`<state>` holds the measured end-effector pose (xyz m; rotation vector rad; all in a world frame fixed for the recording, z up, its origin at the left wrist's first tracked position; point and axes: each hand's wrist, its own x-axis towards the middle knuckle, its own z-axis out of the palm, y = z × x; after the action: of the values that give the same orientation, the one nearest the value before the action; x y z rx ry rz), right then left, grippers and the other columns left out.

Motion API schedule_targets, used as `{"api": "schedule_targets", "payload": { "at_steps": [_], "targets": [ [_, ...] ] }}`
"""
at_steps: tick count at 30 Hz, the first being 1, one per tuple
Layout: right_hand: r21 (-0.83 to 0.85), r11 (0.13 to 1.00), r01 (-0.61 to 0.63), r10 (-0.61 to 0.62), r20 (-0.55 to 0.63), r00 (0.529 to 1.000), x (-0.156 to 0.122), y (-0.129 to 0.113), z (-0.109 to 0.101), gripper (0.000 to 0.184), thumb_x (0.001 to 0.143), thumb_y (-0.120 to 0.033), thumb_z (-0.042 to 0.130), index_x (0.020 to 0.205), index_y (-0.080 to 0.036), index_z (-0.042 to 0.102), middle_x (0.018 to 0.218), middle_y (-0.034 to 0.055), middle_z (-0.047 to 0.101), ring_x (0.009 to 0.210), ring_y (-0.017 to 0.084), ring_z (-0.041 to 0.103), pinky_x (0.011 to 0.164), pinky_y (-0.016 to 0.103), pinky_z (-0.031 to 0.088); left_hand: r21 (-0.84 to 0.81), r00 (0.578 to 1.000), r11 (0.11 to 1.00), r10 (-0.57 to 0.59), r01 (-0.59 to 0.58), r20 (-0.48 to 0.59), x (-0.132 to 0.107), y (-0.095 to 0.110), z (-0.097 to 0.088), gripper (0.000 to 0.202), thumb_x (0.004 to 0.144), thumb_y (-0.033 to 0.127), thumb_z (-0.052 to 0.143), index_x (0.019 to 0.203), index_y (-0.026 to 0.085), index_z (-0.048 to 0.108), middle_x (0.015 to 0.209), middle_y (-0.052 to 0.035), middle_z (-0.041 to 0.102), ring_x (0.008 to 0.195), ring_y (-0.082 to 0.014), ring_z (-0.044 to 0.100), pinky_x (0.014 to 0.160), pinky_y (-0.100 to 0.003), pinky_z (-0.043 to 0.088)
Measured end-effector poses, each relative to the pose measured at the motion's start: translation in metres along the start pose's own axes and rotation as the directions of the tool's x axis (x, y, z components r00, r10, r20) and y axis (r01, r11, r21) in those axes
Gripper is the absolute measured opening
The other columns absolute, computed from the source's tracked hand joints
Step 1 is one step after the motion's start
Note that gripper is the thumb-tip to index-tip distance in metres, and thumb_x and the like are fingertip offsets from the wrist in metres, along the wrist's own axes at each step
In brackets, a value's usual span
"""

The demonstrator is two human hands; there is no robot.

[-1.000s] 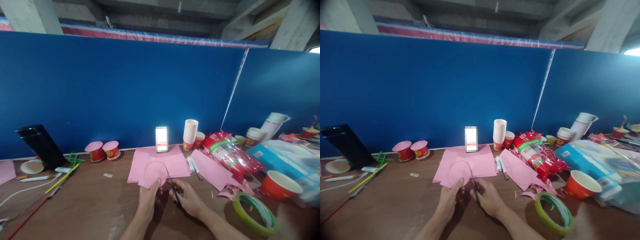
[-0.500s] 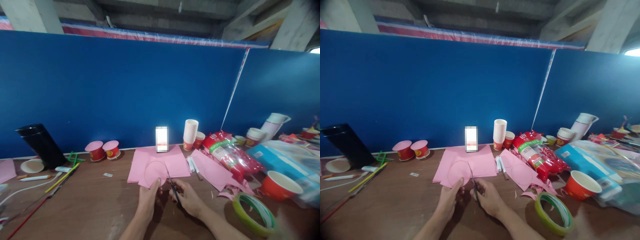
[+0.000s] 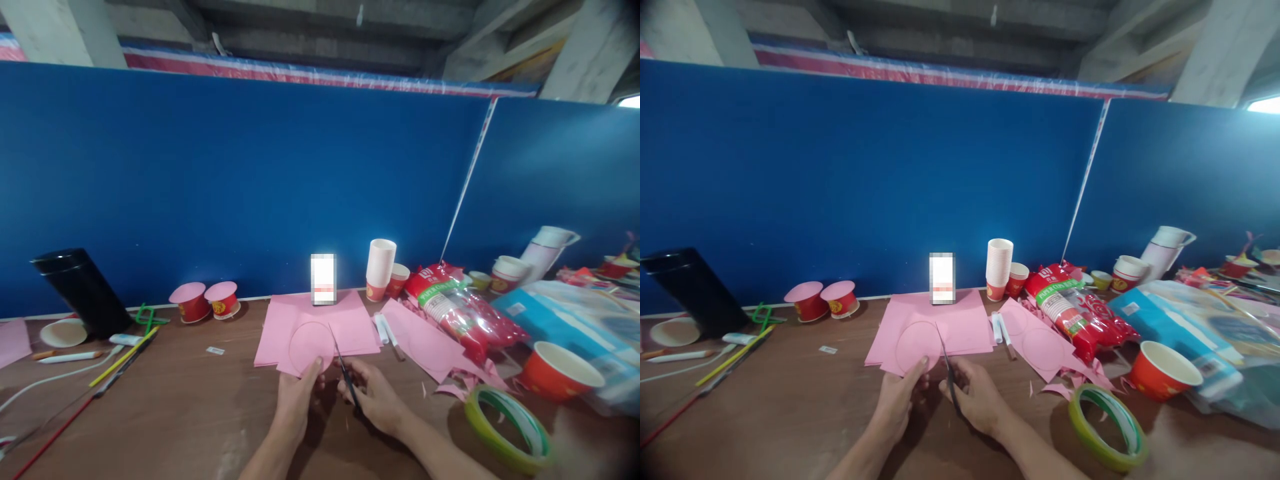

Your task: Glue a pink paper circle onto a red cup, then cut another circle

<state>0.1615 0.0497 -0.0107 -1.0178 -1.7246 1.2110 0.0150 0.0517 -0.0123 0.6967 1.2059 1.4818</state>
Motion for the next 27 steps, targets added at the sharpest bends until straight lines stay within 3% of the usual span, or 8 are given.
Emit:
{"api": "schedule_targets", "payload": {
  "at_steps": [19, 23, 27],
  "targets": [
    [0.006, 1.0, -0.007, 0.007, 0.016, 1.0, 0.0, -0.009, 0.0, 0.034, 0.076, -0.029, 0.053, 0.107, -0.016, 0.053, 0.074, 0.001, 0.053, 0.064, 0.012, 0.047, 0.055, 0.02, 0.039, 0.022, 0.999, 0.999, -0.035, 0.034, 0.01, 0.001, -0.001, -0.002, 0.032, 0.054, 0.038, 0.07, 0.068, 0.011, 0.061, 0.05, -0.0011, 0.058, 0.041, -0.0104, 0.051, 0.039, -0.02, 0.04],
    [0.008, 1.0, 0.001, -0.001, 0.018, 1.0, 0.0, -0.008, 0.0, 0.033, 0.077, -0.029, 0.052, 0.107, -0.016, 0.052, 0.074, 0.001, 0.053, 0.064, 0.012, 0.047, 0.055, 0.019, 0.04, 0.0, 0.999, 1.0, 0.025, -0.025, 0.036, 0.0, -0.001, -0.002, 0.031, 0.055, 0.037, 0.069, 0.069, 0.01, 0.061, 0.051, -0.0013, 0.058, 0.044, -0.0105, 0.052, 0.042, -0.021, 0.042],
    [0.007, 1.0, 0.02, -0.02, 0.023, 1.0, 0.0, -0.011, -0.002, 0.034, 0.075, -0.029, 0.055, 0.107, -0.016, 0.053, 0.076, 0.0015, 0.054, 0.067, 0.013, 0.048, 0.058, 0.021, 0.041, 0.008, 0.998, 1.0, 0.01, -0.01, 0.057, 0.0, -0.001, -0.002, 0.032, 0.056, 0.037, 0.069, 0.071, 0.009, 0.061, 0.052, -0.0021, 0.058, 0.043, -0.0105, 0.052, 0.043, -0.021, 0.043]
  ]
}}
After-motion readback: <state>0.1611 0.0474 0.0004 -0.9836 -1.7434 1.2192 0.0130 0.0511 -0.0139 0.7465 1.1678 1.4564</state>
